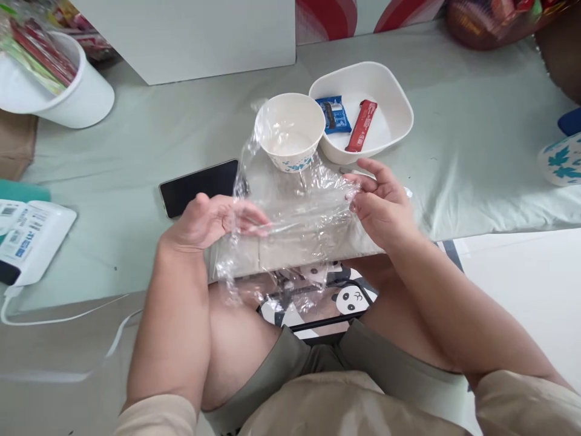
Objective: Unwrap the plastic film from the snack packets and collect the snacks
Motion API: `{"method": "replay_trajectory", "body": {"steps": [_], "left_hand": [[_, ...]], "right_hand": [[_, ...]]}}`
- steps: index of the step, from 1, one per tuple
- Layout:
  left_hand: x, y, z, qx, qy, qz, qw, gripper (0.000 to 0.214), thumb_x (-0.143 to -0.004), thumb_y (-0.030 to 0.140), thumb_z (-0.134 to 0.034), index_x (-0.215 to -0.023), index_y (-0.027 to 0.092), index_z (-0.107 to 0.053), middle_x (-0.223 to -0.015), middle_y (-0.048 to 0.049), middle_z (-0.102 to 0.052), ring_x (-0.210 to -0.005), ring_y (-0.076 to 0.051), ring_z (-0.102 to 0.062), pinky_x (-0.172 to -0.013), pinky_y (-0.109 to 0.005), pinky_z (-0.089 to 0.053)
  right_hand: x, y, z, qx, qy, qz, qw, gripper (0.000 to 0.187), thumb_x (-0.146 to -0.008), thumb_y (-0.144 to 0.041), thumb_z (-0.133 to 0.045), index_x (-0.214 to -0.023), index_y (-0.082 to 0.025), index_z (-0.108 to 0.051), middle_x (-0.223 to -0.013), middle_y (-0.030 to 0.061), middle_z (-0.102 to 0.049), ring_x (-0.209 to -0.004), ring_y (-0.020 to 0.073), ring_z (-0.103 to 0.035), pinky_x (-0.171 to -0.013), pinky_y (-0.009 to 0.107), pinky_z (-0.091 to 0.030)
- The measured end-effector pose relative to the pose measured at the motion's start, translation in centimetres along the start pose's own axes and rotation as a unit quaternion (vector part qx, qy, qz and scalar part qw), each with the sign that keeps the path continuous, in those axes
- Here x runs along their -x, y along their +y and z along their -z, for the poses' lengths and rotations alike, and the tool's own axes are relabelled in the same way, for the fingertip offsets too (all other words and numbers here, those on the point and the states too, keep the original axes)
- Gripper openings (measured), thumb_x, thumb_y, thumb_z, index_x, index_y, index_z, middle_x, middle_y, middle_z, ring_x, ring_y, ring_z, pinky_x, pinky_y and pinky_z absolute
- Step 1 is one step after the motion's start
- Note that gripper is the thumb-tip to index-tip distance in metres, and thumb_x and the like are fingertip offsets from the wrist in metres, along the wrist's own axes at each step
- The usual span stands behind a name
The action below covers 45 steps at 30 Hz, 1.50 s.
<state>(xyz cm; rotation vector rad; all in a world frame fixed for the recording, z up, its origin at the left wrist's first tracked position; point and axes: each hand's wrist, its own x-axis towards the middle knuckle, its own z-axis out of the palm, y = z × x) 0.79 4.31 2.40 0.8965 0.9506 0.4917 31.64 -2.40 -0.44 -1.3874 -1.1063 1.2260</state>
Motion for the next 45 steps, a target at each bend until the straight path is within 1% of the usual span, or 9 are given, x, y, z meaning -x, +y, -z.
{"method": "replay_trajectory", "body": {"steps": [5,8,11,15,20,27,32,38,45], "left_hand": [[0.2,0.1,-1.6,0.012,0.014,-0.038,0.999,0.061,-0.072,0.063,-0.085,-0.106,0.013,-0.08,-0.116,-0.0248,-0.079,-0.099,-0.04,-0.081,-0.068,-0.04,-0.067],[-0.5,-0.2,-3.5,-0.05,0.03,-0.059,0.997,0.042,-0.065,0.042,-0.092,-0.093,0.012,-0.081,-0.099,-0.0186,-0.082,-0.082,-0.029,-0.082,-0.063,-0.029,-0.064],[-1.2,-0.3,-4.6,-0.044,0.125,-0.089,0.987,0.018,-0.082,0.03,-0.076,-0.074,0.014,-0.074,-0.076,-0.0109,-0.078,-0.061,-0.019,-0.076,-0.051,-0.021,-0.055],[-1.6,0.1,-4.9,0.042,0.193,-0.166,0.966,0.023,-0.096,0.022,-0.056,-0.075,0.021,-0.065,-0.064,-0.0031,-0.074,-0.044,-0.015,-0.067,-0.035,-0.021,-0.034],[-1.4,0.8,-4.6,0.074,0.261,-0.235,0.934,0.035,-0.106,0.014,-0.036,-0.079,0.023,-0.056,-0.058,0.0015,-0.072,-0.034,-0.01,-0.051,-0.036,-0.026,-0.012],[-1.3,1.4,-4.4,0.09,0.361,-0.245,0.895,0.033,-0.103,0.011,-0.038,-0.076,0.022,-0.054,-0.048,0.0038,-0.063,-0.032,-0.009,-0.046,-0.038,-0.028,-0.01],[-1.3,1.0,-4.3,0.073,0.315,-0.227,0.918,0.035,-0.105,0.012,-0.036,-0.078,0.022,-0.055,-0.047,0.0055,-0.063,-0.03,-0.008,-0.044,-0.038,-0.028,-0.006],[-1.4,0.3,-4.8,0.081,0.264,-0.25,0.928,0.036,-0.11,0.015,-0.036,-0.081,0.022,-0.056,-0.05,0.006,-0.065,-0.035,-0.006,-0.048,-0.039,-0.027,-0.006],[-1.2,1.1,-4.4,0.082,0.357,-0.238,0.899,0.03,-0.109,0.017,-0.039,-0.083,0.022,-0.053,-0.047,0.0083,-0.058,-0.033,-0.006,-0.042,-0.042,-0.026,-0.007]], "right_hand": [[0.4,-0.3,-1.1,0.063,-0.008,0.022,0.998,0.055,-0.081,-0.024,-0.059,-0.135,-0.027,-0.055,-0.123,0.0097,-0.074,-0.093,0.0201,-0.071,-0.071,0.034,-0.059],[0.7,-0.3,-1.8,0.097,-0.041,0.035,0.994,0.059,-0.085,-0.03,-0.061,-0.144,-0.03,-0.053,-0.14,0.0109,-0.068,-0.108,0.0235,-0.071,-0.077,0.036,-0.062],[1.0,0.0,-2.3,0.078,-0.063,0.035,0.994,0.079,-0.085,-0.043,-0.072,-0.157,-0.035,-0.04,-0.159,0.012,-0.053,-0.129,0.0295,-0.066,-0.076,0.035,-0.063],[1.2,0.2,-2.6,0.054,-0.068,-0.004,0.996,0.098,-0.077,-0.043,-0.083,-0.161,-0.035,-0.032,-0.155,0.014,-0.056,-0.104,0.0255,-0.075,-0.071,0.035,-0.064],[1.1,-1.0,-2.7,0.045,-0.06,-0.1,0.992,0.064,-0.084,-0.037,-0.073,-0.143,-0.027,-0.05,-0.098,0.0043,-0.077,-0.057,0.0135,-0.061,-0.054,0.03,-0.054],[1.0,-1.3,-2.8,0.055,0.024,-0.049,0.997,0.014,-0.092,-0.037,-0.059,-0.1,-0.026,-0.058,-0.082,0.0017,-0.074,-0.072,0.0174,-0.071,-0.065,0.032,-0.055],[1.1,-1.0,-2.5,0.003,0.021,-0.043,0.999,0.017,-0.092,-0.041,-0.056,-0.097,-0.028,-0.047,-0.102,0.0044,-0.078,-0.091,0.0213,-0.077,-0.074,0.035,-0.06],[1.3,-1.5,-2.6,0.026,-0.07,-0.082,0.994,0.046,-0.082,-0.056,-0.079,-0.112,-0.024,-0.063,-0.089,0.0041,-0.077,-0.067,0.0171,-0.07,-0.059,0.032,-0.056],[0.7,-1.3,-1.7,0.039,0.0,-0.076,0.996,0.046,-0.088,-0.071,-0.068,-0.093,-0.025,-0.069,-0.064,0.0005,-0.066,-0.051,0.0148,-0.06,-0.05,0.031,-0.048]]}}
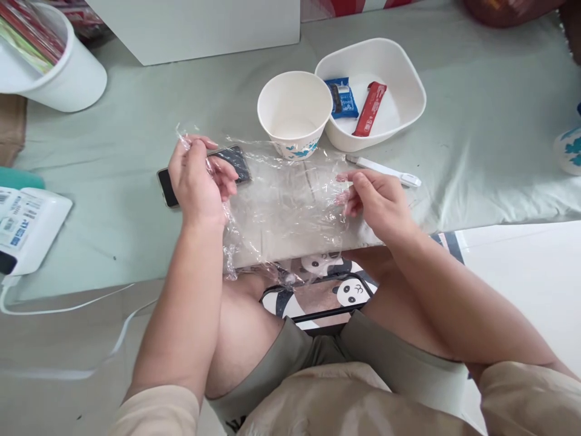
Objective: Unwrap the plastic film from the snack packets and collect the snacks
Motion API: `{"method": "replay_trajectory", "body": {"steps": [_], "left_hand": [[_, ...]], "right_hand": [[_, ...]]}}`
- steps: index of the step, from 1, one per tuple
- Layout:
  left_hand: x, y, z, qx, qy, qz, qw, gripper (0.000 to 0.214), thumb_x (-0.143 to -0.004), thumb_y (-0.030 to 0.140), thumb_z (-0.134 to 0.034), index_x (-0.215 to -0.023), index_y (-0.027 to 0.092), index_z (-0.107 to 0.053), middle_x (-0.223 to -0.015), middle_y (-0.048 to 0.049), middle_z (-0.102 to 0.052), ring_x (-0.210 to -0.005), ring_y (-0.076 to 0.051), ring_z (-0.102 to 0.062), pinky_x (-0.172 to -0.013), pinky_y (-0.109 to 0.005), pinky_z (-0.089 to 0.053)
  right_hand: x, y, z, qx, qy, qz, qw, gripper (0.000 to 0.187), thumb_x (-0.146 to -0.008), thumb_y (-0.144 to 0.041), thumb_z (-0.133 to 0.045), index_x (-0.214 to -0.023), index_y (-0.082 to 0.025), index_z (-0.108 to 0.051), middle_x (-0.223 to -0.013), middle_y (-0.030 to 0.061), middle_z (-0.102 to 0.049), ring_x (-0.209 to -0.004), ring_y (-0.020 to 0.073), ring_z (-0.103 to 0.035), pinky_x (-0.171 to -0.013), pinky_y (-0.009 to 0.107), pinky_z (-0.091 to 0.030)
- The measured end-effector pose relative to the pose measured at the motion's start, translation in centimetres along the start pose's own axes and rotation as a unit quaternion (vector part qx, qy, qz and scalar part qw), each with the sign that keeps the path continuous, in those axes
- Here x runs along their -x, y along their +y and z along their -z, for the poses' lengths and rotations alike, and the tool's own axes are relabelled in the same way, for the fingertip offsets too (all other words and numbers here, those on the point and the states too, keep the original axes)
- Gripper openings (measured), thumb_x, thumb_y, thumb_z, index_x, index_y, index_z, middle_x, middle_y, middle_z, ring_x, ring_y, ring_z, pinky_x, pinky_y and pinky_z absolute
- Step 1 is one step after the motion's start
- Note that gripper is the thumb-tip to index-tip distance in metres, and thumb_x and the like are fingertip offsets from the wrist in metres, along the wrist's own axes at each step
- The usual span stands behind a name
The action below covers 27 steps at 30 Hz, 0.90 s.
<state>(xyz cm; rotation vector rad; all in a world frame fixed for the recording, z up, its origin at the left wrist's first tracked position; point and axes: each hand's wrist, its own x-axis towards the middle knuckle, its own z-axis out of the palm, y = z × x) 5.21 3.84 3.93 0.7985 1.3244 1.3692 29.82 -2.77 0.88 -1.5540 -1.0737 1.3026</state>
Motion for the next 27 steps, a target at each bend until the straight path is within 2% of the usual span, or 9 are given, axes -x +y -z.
{"method": "replay_trajectory", "body": {"steps": [6,8,10,13,16,18,21,24,27], "left_hand": [[-0.6,-0.9,-0.2,-0.017,0.016,-0.051,0.998,0.03,-0.102,0.014,-0.037,-0.077,0.023,-0.051,-0.04,0.0055,-0.056,-0.024,-0.008,-0.037,-0.034,-0.028,-0.002],[-0.6,-1.1,-0.4,-0.023,-0.007,-0.054,0.998,0.03,-0.101,0.013,-0.039,-0.077,0.023,-0.053,-0.042,0.0041,-0.058,-0.025,-0.01,-0.039,-0.033,-0.029,-0.002],[-0.5,-1.1,-0.4,-0.028,-0.013,-0.055,0.998,0.031,-0.102,0.013,-0.039,-0.076,0.023,-0.054,-0.042,0.0038,-0.058,-0.024,-0.01,-0.038,-0.032,-0.029,-0.003],[-0.5,-0.9,-0.1,-0.032,-0.001,-0.053,0.998,0.032,-0.102,0.012,-0.038,-0.076,0.023,-0.054,-0.043,0.0042,-0.057,-0.025,-0.009,-0.035,-0.034,-0.029,-0.004],[-0.7,-0.7,0.0,-0.039,0.031,-0.053,0.997,0.028,-0.099,0.013,-0.038,-0.077,0.023,-0.052,-0.041,0.0052,-0.053,-0.026,-0.008,-0.033,-0.037,-0.03,-0.003],[-0.6,-0.4,-0.2,-0.041,0.056,-0.052,0.996,0.025,-0.099,0.016,-0.038,-0.078,0.023,-0.05,-0.041,0.0062,-0.05,-0.028,-0.008,-0.03,-0.04,-0.03,-0.002],[-0.2,0.5,-0.5,-0.017,0.087,-0.016,0.996,0.022,-0.1,0.017,-0.036,-0.082,0.023,-0.047,-0.042,0.0072,-0.046,-0.032,-0.008,-0.027,-0.042,-0.028,-0.005],[0.5,1.6,-0.7,0.022,0.118,0.047,0.992,0.021,-0.102,0.016,-0.036,-0.084,0.022,-0.045,-0.045,0.0082,-0.045,-0.036,-0.005,-0.028,-0.042,-0.024,-0.009],[1.2,2.4,-0.5,0.034,0.137,0.049,0.989,0.02,-0.104,0.017,-0.036,-0.086,0.022,-0.044,-0.048,0.0085,-0.044,-0.038,-0.004,-0.03,-0.042,-0.02,-0.011]], "right_hand": [[0.2,-0.4,-0.4,-0.204,-0.122,-0.098,0.966,0.061,-0.07,-0.056,-0.089,-0.115,-0.023,-0.065,-0.09,0.0031,-0.076,-0.07,0.0166,-0.072,-0.058,0.029,-0.054],[0.4,-0.6,-0.8,-0.24,-0.162,-0.108,0.951,0.06,-0.065,-0.042,-0.094,-0.114,-0.021,-0.065,-0.081,-0.0023,-0.07,-0.063,0.0113,-0.065,-0.057,0.026,-0.052],[0.5,-0.8,-1.1,-0.263,-0.182,-0.099,0.942,0.046,-0.063,-0.034,-0.095,-0.095,-0.02,-0.064,-0.065,-0.0086,-0.056,-0.052,0.0058,-0.05,-0.052,0.023,-0.044],[0.4,-1.1,-1.0,-0.293,-0.164,-0.085,0.938,0.051,-0.062,-0.031,-0.095,-0.073,-0.022,-0.046,-0.055,-0.0127,-0.036,-0.044,0.0022,-0.032,-0.045,0.02,-0.031],[0.0,-1.3,-0.3,-0.311,-0.093,-0.067,0.944,0.057,-0.064,-0.027,-0.093,-0.073,-0.023,-0.036,-0.055,-0.0136,-0.028,-0.043,0.0023,-0.022,-0.043,0.019,-0.025],[-0.2,-1.4,0.1,-0.326,-0.032,-0.036,0.944,0.053,-0.067,-0.026,-0.09,-0.077,-0.024,-0.038,-0.058,-0.013,-0.032,-0.044,0.0033,-0.027,-0.044,0.02,-0.03],[0.1,-1.2,-0.2,-0.346,0.018,-0.021,0.938,0.043,-0.071,-0.036,-0.088,-0.087,-0.025,-0.05,-0.072,-0.0091,-0.055,-0.061,0.0064,-0.055,-0.058,0.02,-0.047],[1.2,-0.9,-1.1,-0.292,-0.06,-0.087,0.951,0.053,-0.062,-0.04,-0.095,-0.099,-0.025,-0.062,-0.087,-0.0032,-0.069,-0.082,0.0133,-0.069,-0.07,0.026,-0.056],[2.3,-0.7,-1.2,-0.224,-0.131,-0.111,0.959,0.046,-0.06,-0.037,-0.097,-0.088,-0.021,-0.064,-0.073,-0.0047,-0.062,-0.066,0.0103,-0.063,-0.067,0.026,-0.055]]}}
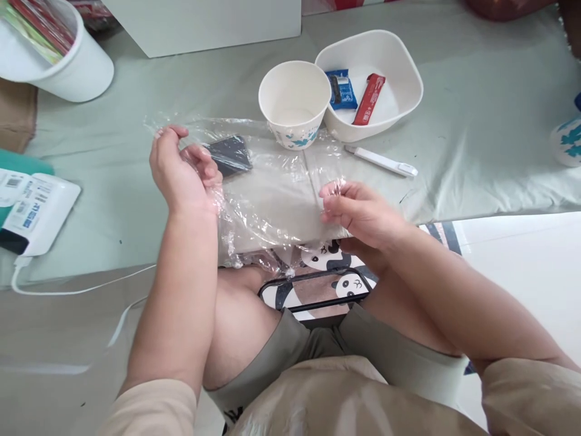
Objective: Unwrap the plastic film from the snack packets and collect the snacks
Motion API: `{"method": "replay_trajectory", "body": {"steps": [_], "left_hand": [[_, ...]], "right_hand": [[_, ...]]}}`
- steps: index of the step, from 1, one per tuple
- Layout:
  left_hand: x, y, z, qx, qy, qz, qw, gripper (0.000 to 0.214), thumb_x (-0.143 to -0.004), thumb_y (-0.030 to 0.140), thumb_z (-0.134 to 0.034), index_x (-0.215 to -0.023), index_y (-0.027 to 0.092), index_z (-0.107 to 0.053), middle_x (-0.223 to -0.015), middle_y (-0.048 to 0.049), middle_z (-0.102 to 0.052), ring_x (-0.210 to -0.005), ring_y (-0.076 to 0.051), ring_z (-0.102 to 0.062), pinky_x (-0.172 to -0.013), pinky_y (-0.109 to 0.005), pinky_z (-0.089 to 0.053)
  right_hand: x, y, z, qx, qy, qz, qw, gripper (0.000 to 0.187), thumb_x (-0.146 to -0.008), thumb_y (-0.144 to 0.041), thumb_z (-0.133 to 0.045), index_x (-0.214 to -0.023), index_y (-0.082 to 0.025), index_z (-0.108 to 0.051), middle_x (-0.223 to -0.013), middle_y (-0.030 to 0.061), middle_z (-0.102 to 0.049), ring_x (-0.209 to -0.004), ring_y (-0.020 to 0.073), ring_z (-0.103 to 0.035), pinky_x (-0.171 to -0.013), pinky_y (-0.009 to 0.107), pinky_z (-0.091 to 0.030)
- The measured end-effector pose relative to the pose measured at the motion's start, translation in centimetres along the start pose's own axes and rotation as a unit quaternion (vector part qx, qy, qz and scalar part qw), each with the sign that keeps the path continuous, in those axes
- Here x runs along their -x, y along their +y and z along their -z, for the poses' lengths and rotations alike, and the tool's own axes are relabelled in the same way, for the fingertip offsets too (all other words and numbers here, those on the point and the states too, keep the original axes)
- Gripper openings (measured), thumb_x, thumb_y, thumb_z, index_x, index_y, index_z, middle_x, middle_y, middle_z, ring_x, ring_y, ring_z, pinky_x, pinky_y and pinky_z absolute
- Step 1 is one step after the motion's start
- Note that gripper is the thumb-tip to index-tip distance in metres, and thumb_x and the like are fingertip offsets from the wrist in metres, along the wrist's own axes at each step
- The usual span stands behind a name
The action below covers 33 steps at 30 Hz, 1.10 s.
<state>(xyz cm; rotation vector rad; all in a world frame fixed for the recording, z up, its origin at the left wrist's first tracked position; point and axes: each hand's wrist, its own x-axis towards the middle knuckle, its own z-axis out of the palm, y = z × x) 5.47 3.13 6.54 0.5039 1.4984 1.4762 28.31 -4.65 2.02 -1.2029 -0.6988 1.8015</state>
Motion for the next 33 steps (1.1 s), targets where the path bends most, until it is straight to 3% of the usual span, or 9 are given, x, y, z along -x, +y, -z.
{"method": "replay_trajectory", "body": {"steps": [3,5,10,15,18,20,24,28,33], "left_hand": [[0.4,0.3,0.6,0.016,0.019,-0.018,1.0,0.018,-0.103,0.019,-0.036,-0.087,0.021,-0.043,-0.051,0.0082,-0.042,-0.039,-0.004,-0.031,-0.042,-0.02,-0.01],[0.6,0.4,1.0,0.026,0.021,-0.008,0.999,0.018,-0.104,0.019,-0.035,-0.087,0.021,-0.042,-0.053,0.0079,-0.04,-0.04,-0.004,-0.03,-0.043,-0.02,-0.011],[1.0,0.8,1.4,0.032,0.014,0.006,0.999,0.021,-0.108,0.02,-0.033,-0.089,0.022,-0.042,-0.057,0.0075,-0.04,-0.042,-0.004,-0.032,-0.042,-0.017,-0.014],[1.4,1.0,1.3,0.045,0.004,0.018,0.999,0.017,-0.105,0.023,-0.037,-0.091,0.021,-0.045,-0.056,0.0076,-0.041,-0.039,-0.003,-0.032,-0.041,-0.014,-0.011],[1.8,0.5,1.1,0.001,-0.014,0.014,1.0,0.014,-0.102,0.025,-0.042,-0.091,0.021,-0.049,-0.055,0.006,-0.044,-0.038,-0.006,-0.03,-0.041,-0.018,-0.008],[2.1,0.2,1.1,-0.032,-0.029,-0.011,0.999,0.014,-0.101,0.027,-0.043,-0.092,0.021,-0.052,-0.055,0.0039,-0.048,-0.037,-0.008,-0.034,-0.041,-0.021,-0.01],[2.3,0.2,1.7,-0.069,-0.016,-0.041,0.997,0.018,-0.101,0.024,-0.04,-0.09,0.021,-0.053,-0.054,0.0024,-0.053,-0.038,-0.01,-0.041,-0.043,-0.024,-0.013],[2.5,0.2,2.1,-0.075,-0.01,-0.059,0.995,0.02,-0.101,0.017,-0.037,-0.088,0.021,-0.052,-0.051,0.0038,-0.053,-0.038,-0.01,-0.044,-0.045,-0.025,-0.015],[2.6,-0.2,2.2,-0.101,-0.072,-0.045,0.991,0.022,-0.106,0.03,-0.033,-0.096,0.024,-0.051,-0.048,0.0048,-0.055,-0.039,-0.014,-0.051,-0.047,-0.027,-0.021]], "right_hand": [[0.7,-0.1,0.5,-0.03,0.059,0.089,0.994,0.034,-0.075,-0.038,-0.087,-0.081,-0.023,-0.058,-0.065,-0.0083,-0.049,-0.055,0.0057,-0.05,-0.063,0.025,-0.052],[1.1,0.0,0.6,-0.059,0.065,0.104,0.991,0.031,-0.079,-0.041,-0.084,-0.089,-0.026,-0.058,-0.073,-0.0069,-0.056,-0.064,0.0084,-0.059,-0.069,0.026,-0.055],[2.2,0.6,-0.3,-0.005,-0.088,-0.038,0.995,0.048,-0.068,-0.045,-0.093,-0.1,-0.022,-0.064,-0.077,-0.0046,-0.065,-0.072,0.0114,-0.067,-0.077,0.028,-0.058],[3.2,0.1,-0.6,-0.013,-0.099,-0.028,0.995,0.077,-0.077,-0.072,-0.076,-0.137,-0.032,-0.049,-0.096,-0.0005,-0.078,-0.086,0.0198,-0.076,-0.085,0.036,-0.06],[3.3,0.4,-0.8,0.03,-0.147,-0.043,0.988,0.102,-0.078,-0.07,-0.078,-0.158,-0.038,-0.024,-0.105,0.0008,-0.08,-0.102,0.0223,-0.077,-0.097,0.041,-0.058],[3.5,0.9,-1.0,0.064,-0.144,-0.055,0.986,0.096,-0.083,-0.063,-0.078,-0.16,-0.037,-0.027,-0.106,0.0009,-0.079,-0.11,0.0213,-0.075,-0.1,0.039,-0.056],[4.4,1.7,-1.2,0.115,-0.057,-0.106,0.986,0.086,-0.087,-0.064,-0.073,-0.159,-0.036,-0.035,-0.088,-0.0008,-0.073,-0.087,0.0194,-0.075,-0.076,0.031,-0.06],[5.3,2.9,-2.0,0.095,-0.121,-0.208,0.966,0.11,-0.083,-0.078,-0.069,-0.168,-0.034,-0.016,-0.085,0.0016,-0.077,-0.075,0.0202,-0.075,-0.066,0.031,-0.06],[4.4,3.4,-3.6,-0.003,-0.12,-0.059,0.991,0.076,-0.077,-0.039,-0.086,-0.144,-0.03,-0.052,-0.079,-0.0045,-0.073,-0.065,0.0126,-0.067,-0.064,0.026,-0.058]]}}
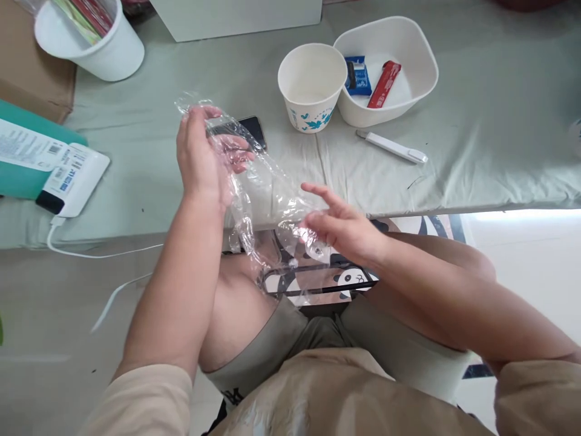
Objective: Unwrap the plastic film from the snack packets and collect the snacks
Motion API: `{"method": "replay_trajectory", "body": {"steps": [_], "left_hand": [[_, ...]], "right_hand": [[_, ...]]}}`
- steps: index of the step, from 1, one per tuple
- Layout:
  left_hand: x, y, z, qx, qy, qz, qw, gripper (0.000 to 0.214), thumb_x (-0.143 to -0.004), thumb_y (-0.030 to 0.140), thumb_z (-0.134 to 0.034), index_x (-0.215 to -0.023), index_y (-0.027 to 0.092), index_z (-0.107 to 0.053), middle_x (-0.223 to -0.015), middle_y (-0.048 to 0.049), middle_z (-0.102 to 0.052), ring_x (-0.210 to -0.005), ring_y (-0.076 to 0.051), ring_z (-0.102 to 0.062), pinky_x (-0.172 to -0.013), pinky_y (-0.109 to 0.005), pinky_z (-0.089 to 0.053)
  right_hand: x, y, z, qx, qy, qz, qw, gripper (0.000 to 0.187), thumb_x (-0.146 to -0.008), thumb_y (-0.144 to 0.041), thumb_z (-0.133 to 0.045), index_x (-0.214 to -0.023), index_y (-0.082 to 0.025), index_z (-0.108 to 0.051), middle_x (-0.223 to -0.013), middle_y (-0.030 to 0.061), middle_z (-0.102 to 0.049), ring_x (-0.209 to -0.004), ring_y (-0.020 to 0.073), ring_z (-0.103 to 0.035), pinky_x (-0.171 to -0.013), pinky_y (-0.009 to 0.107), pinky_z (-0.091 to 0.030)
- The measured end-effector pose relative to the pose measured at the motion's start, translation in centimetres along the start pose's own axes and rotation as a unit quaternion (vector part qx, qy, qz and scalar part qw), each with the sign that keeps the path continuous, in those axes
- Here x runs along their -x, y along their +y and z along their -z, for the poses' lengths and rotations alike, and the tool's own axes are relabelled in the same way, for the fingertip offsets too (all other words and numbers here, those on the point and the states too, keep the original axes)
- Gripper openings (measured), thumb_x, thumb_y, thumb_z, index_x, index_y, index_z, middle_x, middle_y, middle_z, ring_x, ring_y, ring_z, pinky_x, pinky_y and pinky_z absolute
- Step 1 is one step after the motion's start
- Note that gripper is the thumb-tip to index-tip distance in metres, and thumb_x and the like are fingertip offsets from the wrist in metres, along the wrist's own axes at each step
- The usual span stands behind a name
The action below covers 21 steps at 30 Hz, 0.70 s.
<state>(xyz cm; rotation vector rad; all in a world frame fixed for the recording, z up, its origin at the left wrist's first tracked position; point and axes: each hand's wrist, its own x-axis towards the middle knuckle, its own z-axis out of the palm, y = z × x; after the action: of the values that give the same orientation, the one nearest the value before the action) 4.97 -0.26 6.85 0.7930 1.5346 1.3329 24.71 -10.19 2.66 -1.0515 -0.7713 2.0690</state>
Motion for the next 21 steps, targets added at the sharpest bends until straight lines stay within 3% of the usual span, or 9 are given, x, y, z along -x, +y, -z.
{"method": "replay_trajectory", "body": {"steps": [2,4,7,10,12,13,16,18,21], "left_hand": [[-0.2,0.0,0.5,-0.056,-0.034,0.01,0.998,0.026,-0.108,0.034,-0.032,-0.098,0.026,-0.055,-0.045,0.0056,-0.053,-0.037,-0.014,-0.044,-0.046,-0.029,-0.017],[-0.6,0.2,1.2,-0.097,-0.043,0.013,0.994,0.03,-0.108,0.035,-0.034,-0.094,0.025,-0.059,-0.04,0.0059,-0.047,-0.035,-0.012,-0.031,-0.047,-0.031,-0.01],[-1.1,0.5,2.3,-0.089,-0.029,0.018,0.995,0.029,-0.105,0.033,-0.041,-0.086,0.022,-0.061,-0.041,0.0052,-0.046,-0.036,-0.011,-0.023,-0.048,-0.031,-0.007],[-1.0,0.1,2.8,-0.057,-0.076,0.065,0.993,0.044,-0.105,0.046,-0.037,-0.088,0.017,-0.066,-0.06,-0.0028,-0.065,-0.049,-0.013,-0.052,-0.048,-0.027,-0.031],[-0.5,-0.7,2.7,-0.046,-0.166,0.118,0.978,0.056,-0.1,0.063,-0.042,-0.094,0.015,-0.07,-0.081,-0.01,-0.075,-0.071,-0.018,-0.069,-0.062,-0.03,-0.051],[-0.2,-1.1,2.5,-0.052,-0.219,0.145,0.963,0.054,-0.094,0.066,-0.054,-0.098,0.015,-0.071,-0.089,-0.0112,-0.077,-0.079,-0.021,-0.073,-0.069,-0.032,-0.056],[0.9,-2.2,1.9,-0.14,-0.329,0.204,0.911,0.04,-0.071,0.036,-0.088,-0.102,0.019,-0.07,-0.087,-0.0075,-0.079,-0.081,-0.022,-0.075,-0.074,-0.033,-0.059],[1.2,-2.2,1.7,-0.194,-0.334,0.19,0.903,0.031,-0.067,0.016,-0.086,-0.094,0.018,-0.071,-0.076,-0.0055,-0.076,-0.072,-0.02,-0.073,-0.067,-0.029,-0.056],[0.8,-1.4,2.4,-0.177,-0.288,0.13,0.932,0.009,-0.071,0.007,-0.07,-0.072,0.016,-0.07,-0.062,-0.0028,-0.068,-0.055,-0.012,-0.062,-0.056,-0.024,-0.049]], "right_hand": [[-0.3,-1.2,0.3,0.005,0.055,0.103,0.993,0.047,-0.076,-0.03,-0.084,-0.118,-0.028,-0.065,-0.075,-0.0053,-0.072,-0.061,0.0104,-0.065,-0.061,0.024,-0.056],[-0.2,-2.8,1.1,0.013,0.136,0.179,0.974,0.024,-0.077,-0.025,-0.079,-0.1,-0.025,-0.069,-0.074,-0.0049,-0.072,-0.052,0.007,-0.058,-0.052,0.021,-0.051],[0.5,-4.8,2.6,0.012,0.243,0.242,0.939,0.01,-0.08,-0.015,-0.07,-0.088,-0.021,-0.069,-0.072,-0.0047,-0.071,-0.037,0.0019,-0.039,-0.042,0.02,-0.04],[1.0,-5.5,3.5,0.002,0.29,0.259,0.921,0.013,-0.082,-0.01,-0.065,-0.088,-0.021,-0.066,-0.07,-0.0051,-0.068,-0.034,0.001,-0.031,-0.04,0.02,-0.038],[1.0,-5.4,3.7,-0.002,0.299,0.261,0.918,0.013,-0.083,-0.01,-0.065,-0.088,-0.022,-0.064,-0.072,-0.0047,-0.068,-0.036,0.0012,-0.031,-0.041,0.02,-0.039],[1.0,-5.2,3.6,-0.004,0.299,0.263,0.917,0.013,-0.082,-0.011,-0.067,-0.087,-0.023,-0.064,-0.074,-0.0044,-0.067,-0.037,0.0014,-0.032,-0.041,0.019,-0.04],[0.8,-5.2,3.6,-0.011,0.303,0.264,0.916,0.012,-0.081,-0.013,-0.067,-0.086,-0.023,-0.064,-0.076,-0.0035,-0.066,-0.04,0.0019,-0.032,-0.042,0.02,-0.04],[0.7,-5.6,3.9,-0.017,0.322,0.264,0.909,0.011,-0.082,-0.011,-0.063,-0.084,-0.022,-0.064,-0.075,-0.0034,-0.065,-0.039,0.0017,-0.027,-0.041,0.021,-0.036],[0.7,-6.4,5.0,-0.017,0.355,0.275,0.893,0.014,-0.083,-0.008,-0.058,-0.083,-0.022,-0.061,-0.073,-0.0041,-0.061,-0.039,0.0014,-0.018,-0.04,0.022,-0.028]]}}
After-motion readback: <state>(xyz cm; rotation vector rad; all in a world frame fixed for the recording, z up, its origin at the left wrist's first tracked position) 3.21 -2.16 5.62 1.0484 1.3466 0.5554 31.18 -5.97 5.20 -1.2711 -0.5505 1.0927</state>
